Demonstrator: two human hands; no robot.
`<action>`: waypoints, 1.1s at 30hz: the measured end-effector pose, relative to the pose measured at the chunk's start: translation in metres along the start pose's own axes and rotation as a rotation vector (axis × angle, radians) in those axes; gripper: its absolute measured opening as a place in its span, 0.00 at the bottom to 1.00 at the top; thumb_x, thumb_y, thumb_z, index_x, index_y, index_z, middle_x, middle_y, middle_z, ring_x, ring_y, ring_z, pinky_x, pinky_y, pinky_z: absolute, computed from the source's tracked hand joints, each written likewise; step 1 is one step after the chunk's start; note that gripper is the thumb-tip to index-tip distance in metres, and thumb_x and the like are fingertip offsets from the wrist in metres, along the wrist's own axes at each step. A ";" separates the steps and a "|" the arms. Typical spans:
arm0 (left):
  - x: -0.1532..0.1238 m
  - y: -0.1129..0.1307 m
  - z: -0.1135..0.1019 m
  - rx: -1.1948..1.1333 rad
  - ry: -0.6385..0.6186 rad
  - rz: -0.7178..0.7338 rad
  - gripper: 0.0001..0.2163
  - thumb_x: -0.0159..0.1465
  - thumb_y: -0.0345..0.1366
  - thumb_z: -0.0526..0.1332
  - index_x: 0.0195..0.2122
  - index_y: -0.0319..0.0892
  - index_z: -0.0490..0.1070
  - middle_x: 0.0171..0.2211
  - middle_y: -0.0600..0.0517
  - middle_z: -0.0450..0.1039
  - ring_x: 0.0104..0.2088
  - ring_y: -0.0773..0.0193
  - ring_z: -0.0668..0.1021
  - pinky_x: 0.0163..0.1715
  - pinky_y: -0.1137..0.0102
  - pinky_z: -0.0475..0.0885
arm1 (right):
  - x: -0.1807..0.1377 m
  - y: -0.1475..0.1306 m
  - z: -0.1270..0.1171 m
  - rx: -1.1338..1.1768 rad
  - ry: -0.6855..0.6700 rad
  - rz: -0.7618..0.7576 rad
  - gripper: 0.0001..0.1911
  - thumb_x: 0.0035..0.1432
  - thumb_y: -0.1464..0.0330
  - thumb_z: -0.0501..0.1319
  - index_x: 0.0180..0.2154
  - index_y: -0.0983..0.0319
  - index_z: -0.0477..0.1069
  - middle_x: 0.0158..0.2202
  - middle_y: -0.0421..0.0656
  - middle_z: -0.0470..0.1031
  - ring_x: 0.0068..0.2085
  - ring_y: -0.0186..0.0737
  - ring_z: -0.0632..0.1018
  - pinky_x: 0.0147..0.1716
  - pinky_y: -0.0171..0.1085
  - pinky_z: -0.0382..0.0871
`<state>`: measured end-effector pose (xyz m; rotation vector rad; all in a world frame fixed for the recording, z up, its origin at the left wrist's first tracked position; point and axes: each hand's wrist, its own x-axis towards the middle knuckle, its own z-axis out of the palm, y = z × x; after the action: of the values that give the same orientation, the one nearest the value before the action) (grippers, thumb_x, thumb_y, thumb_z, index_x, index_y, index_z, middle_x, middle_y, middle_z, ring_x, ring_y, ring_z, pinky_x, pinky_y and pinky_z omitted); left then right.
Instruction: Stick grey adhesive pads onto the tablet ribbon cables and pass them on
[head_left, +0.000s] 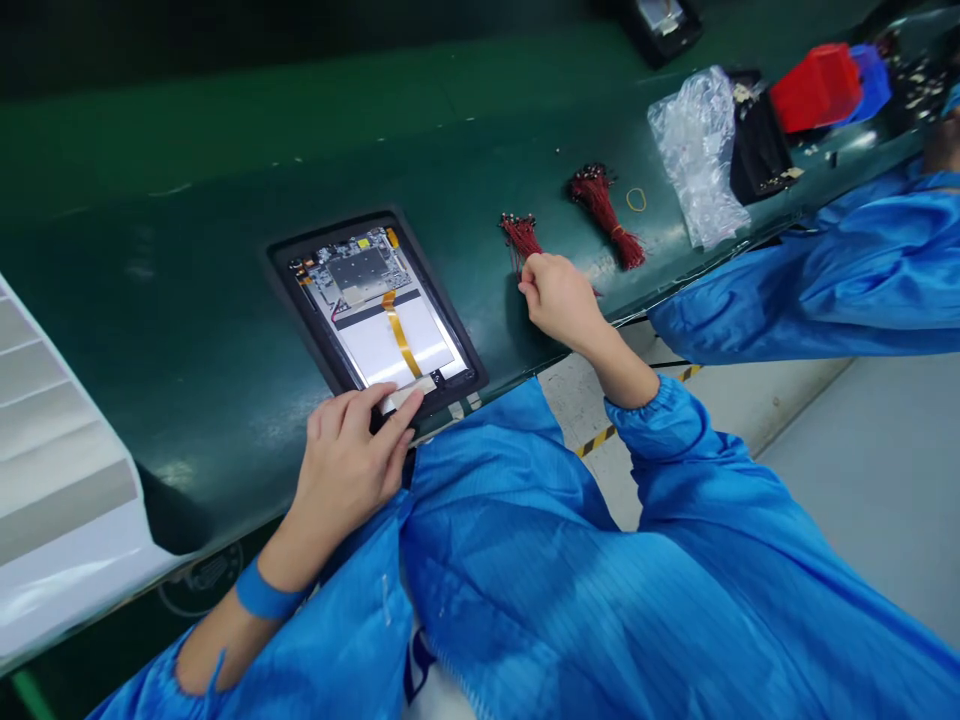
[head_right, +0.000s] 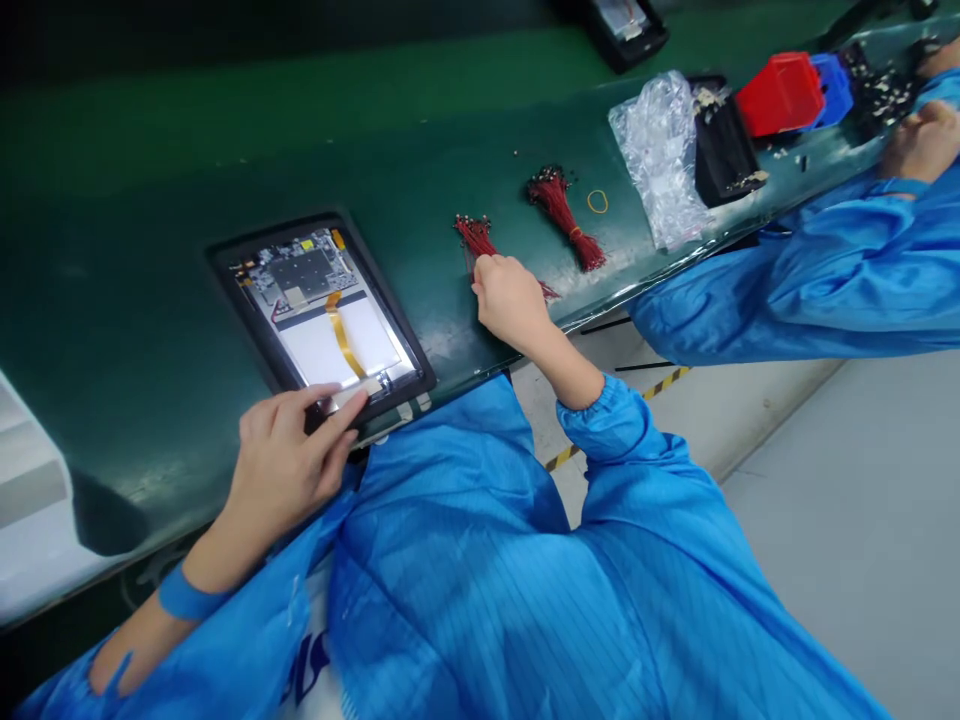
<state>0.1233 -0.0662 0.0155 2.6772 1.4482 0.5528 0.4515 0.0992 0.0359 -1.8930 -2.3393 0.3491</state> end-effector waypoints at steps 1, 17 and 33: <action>0.001 -0.001 -0.001 -0.016 -0.001 -0.004 0.21 0.72 0.33 0.64 0.67 0.44 0.74 0.59 0.35 0.74 0.52 0.42 0.76 0.50 0.51 0.72 | 0.000 0.001 -0.002 0.008 0.010 -0.004 0.08 0.71 0.73 0.54 0.43 0.60 0.71 0.45 0.53 0.77 0.49 0.54 0.74 0.53 0.50 0.69; 0.023 0.005 -0.016 -0.296 0.313 -0.231 0.10 0.71 0.29 0.64 0.51 0.44 0.80 0.50 0.43 0.79 0.51 0.50 0.79 0.53 0.53 0.75 | 0.006 0.000 -0.033 0.235 0.381 -0.227 0.14 0.79 0.60 0.51 0.41 0.56 0.71 0.42 0.51 0.77 0.44 0.47 0.75 0.50 0.48 0.70; 0.062 0.016 -0.030 -1.181 0.289 -0.687 0.12 0.71 0.43 0.69 0.49 0.41 0.77 0.38 0.48 0.82 0.31 0.66 0.82 0.35 0.69 0.82 | -0.021 -0.078 -0.041 0.602 -0.111 -0.548 0.15 0.76 0.55 0.56 0.42 0.57 0.71 0.36 0.42 0.73 0.36 0.38 0.74 0.40 0.39 0.71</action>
<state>0.1572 -0.0283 0.0643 1.1636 1.3114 1.2157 0.3915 0.0676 0.0964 -0.9503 -2.3263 0.9657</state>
